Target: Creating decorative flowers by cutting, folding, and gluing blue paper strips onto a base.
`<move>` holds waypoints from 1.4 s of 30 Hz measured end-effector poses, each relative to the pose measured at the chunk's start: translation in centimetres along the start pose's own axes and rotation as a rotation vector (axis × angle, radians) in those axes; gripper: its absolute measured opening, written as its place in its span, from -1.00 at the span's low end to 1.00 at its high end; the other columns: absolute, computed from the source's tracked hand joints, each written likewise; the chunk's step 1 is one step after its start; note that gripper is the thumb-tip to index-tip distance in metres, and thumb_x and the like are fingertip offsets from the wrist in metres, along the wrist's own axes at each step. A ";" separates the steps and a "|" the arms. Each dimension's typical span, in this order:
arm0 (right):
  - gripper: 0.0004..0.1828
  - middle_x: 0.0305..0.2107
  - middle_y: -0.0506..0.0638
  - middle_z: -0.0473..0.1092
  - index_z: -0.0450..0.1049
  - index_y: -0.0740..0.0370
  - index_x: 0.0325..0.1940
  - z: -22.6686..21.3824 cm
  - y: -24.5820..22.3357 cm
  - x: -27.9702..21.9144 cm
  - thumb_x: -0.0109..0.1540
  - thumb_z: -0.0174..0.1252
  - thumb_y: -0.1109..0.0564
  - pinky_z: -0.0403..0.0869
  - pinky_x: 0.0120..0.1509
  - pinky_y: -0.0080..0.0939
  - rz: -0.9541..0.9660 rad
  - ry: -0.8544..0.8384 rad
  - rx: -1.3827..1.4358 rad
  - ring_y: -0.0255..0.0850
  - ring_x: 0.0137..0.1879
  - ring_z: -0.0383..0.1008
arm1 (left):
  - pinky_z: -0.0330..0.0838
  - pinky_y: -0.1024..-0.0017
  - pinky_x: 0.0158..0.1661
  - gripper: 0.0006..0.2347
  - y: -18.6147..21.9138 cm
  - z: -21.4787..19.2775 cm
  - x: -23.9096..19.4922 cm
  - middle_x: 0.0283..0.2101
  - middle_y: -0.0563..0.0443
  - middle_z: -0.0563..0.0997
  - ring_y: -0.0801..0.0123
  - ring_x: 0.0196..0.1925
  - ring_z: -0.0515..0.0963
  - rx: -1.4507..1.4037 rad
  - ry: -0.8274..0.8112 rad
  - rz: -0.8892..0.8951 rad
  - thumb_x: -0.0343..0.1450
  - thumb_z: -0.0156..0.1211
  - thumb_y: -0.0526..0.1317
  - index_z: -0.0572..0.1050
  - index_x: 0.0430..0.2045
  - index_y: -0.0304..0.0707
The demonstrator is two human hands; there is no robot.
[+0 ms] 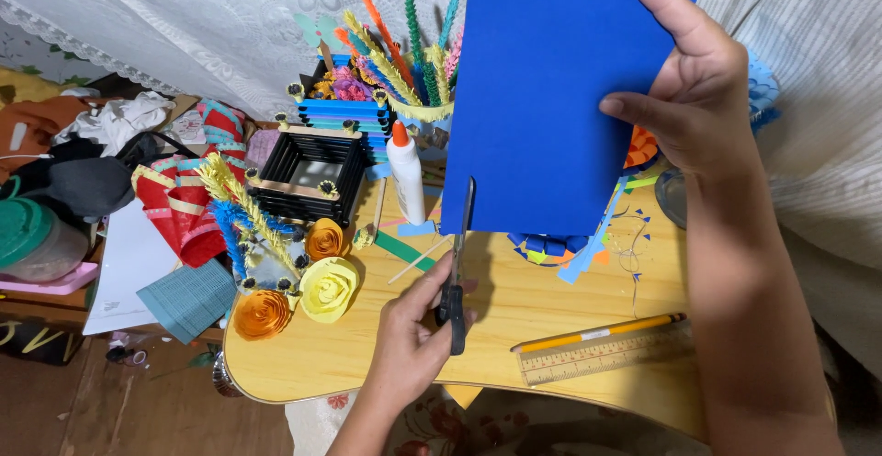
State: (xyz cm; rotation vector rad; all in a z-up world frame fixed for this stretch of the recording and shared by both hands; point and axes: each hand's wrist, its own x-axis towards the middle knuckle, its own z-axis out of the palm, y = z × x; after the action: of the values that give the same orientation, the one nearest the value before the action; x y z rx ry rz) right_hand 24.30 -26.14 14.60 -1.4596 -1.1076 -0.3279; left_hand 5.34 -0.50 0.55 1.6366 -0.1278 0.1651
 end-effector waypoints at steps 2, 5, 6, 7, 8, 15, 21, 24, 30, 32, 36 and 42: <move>-0.06 0.47 0.55 -0.04 -0.14 0.61 0.54 0.1 -0.1 0.0 0.14 0.13 0.47 0.20 0.73 0.28 0.003 0.003 -0.002 0.24 0.62 0.00 | 0.63 0.57 -0.21 -0.42 0.1 0.0 0.0 0.00 -0.07 0.75 0.45 -0.05 0.71 0.002 -0.001 -0.010 0.33 0.34 -0.35 0.35 0.32 -0.12; -0.06 0.47 0.54 -0.04 -0.12 0.61 0.54 0.0 0.0 0.0 0.13 0.14 0.47 0.20 0.73 0.25 -0.001 0.004 -0.021 0.23 0.63 0.00 | 0.65 0.51 -0.13 -0.42 0.2 0.0 -0.1 0.01 -0.10 0.74 0.36 0.04 0.75 -0.012 -0.004 -0.022 0.33 0.34 -0.34 0.35 0.31 -0.12; -0.06 0.46 0.54 -0.03 -0.11 0.62 0.53 -0.1 0.1 0.0 0.13 0.16 0.46 0.21 0.73 0.23 -0.009 0.004 -0.039 0.22 0.62 0.00 | 0.69 0.43 -0.02 -0.42 0.3 0.0 -0.1 0.01 -0.10 0.73 0.31 0.07 0.75 -0.028 -0.008 -0.023 0.33 0.33 -0.34 0.35 0.31 -0.12; -0.06 0.46 0.54 -0.03 -0.11 0.62 0.53 -0.1 0.1 0.0 0.13 0.16 0.46 0.21 0.73 0.23 -0.009 0.004 -0.039 0.22 0.62 0.00 | 0.69 0.43 -0.02 -0.42 0.1 0.1 -0.1 0.01 -0.10 0.73 0.31 0.07 0.75 -0.027 -0.008 -0.022 0.33 0.33 -0.34 0.35 0.31 -0.12; -0.07 0.47 0.54 -0.04 -0.11 0.61 0.53 -0.1 0.1 0.0 0.14 0.15 0.46 0.21 0.74 0.25 -0.022 -0.012 -0.040 0.25 0.63 0.00 | 0.68 0.38 0.04 -0.43 -0.1 0.1 -0.1 0.02 -0.13 0.73 0.28 0.07 0.75 -0.065 -0.006 -0.015 0.33 0.33 -0.37 0.35 0.30 -0.15; -0.06 0.49 0.49 -0.05 -0.10 0.56 0.54 0.3 0.3 -0.2 0.13 0.15 0.45 0.21 0.75 0.30 -0.018 -0.010 0.023 0.24 0.65 -0.01 | 0.66 0.39 0.09 -0.45 0.6 -0.1 -1.3 0.14 -0.19 0.62 0.22 0.09 0.74 -0.103 -0.026 0.049 0.35 0.28 -0.44 0.33 0.30 -0.25; -0.27 0.29 0.17 0.32 0.28 0.32 0.39 -0.4 2.0 1.3 0.17 0.34 0.17 0.46 0.63 -0.01 -0.047 0.163 0.110 -0.01 0.46 0.37 | 0.68 0.39 0.08 -0.43 2.2 -0.8 -2.5 0.09 -0.14 0.70 0.25 0.11 0.71 0.013 0.003 -0.016 0.32 0.31 -0.37 0.35 0.29 -0.25; -0.41 0.24 0.09 0.38 0.37 0.24 0.33 1.3 -0.5 3.6 0.21 0.32 0.29 0.47 0.64 0.04 -0.119 0.141 -0.031 -0.02 0.44 0.40 | 0.78 0.47 -0.12 -0.40 1.4 -0.8 -2.7 0.21 -0.08 0.65 0.35 0.05 0.71 0.041 0.063 -0.120 0.27 0.37 -0.33 0.36 0.28 -0.18; -0.36 0.20 0.21 0.40 0.36 0.37 0.33 2.9 -1.0 3.9 0.17 0.34 0.33 0.49 0.54 -0.05 -0.081 0.153 -0.082 0.00 0.40 0.42 | 0.66 0.24 0.13 -0.40 1.8 -0.4 -2.4 0.29 -0.17 0.55 0.13 0.22 0.68 -0.054 0.052 -0.028 0.33 0.31 -0.33 0.28 0.32 -0.23; -0.37 0.21 0.21 0.40 0.36 0.39 0.33 2.5 -0.7 3.9 0.18 0.36 0.32 0.48 0.57 -0.03 -0.089 0.145 -0.112 0.02 0.42 0.41 | 0.66 0.20 0.14 -0.39 1.7 -0.4 -2.4 0.29 -0.18 0.54 0.14 0.24 0.66 -0.037 0.057 -0.022 0.33 0.32 -0.33 0.27 0.32 -0.22; -0.36 0.27 0.17 0.38 0.36 0.28 0.35 1.9 -0.9 3.1 0.18 0.34 0.26 0.56 0.61 0.04 -0.039 0.136 0.090 0.00 0.43 0.45 | 0.58 0.12 0.21 -0.36 1.7 -0.3 -2.5 0.24 -0.17 0.60 0.12 0.32 0.58 0.036 0.058 0.038 0.31 0.34 -0.36 0.25 0.34 -0.19; -0.34 0.31 0.14 0.34 0.32 0.29 0.40 1.6 0.1 2.6 0.21 0.31 0.26 0.46 0.74 0.09 -0.102 0.112 0.101 0.02 0.52 0.37 | 0.59 0.23 0.19 -0.44 2.2 -0.2 -1.8 0.19 -0.11 0.62 0.16 0.28 0.57 0.117 0.062 0.083 0.32 0.32 -0.35 0.35 0.28 -0.25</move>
State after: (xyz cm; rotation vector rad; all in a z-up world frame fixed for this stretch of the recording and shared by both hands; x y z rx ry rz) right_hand 25.07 -23.58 16.13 -1.2837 -1.0940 -0.4149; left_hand 3.19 -0.53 2.43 1.7420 -0.1410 0.2913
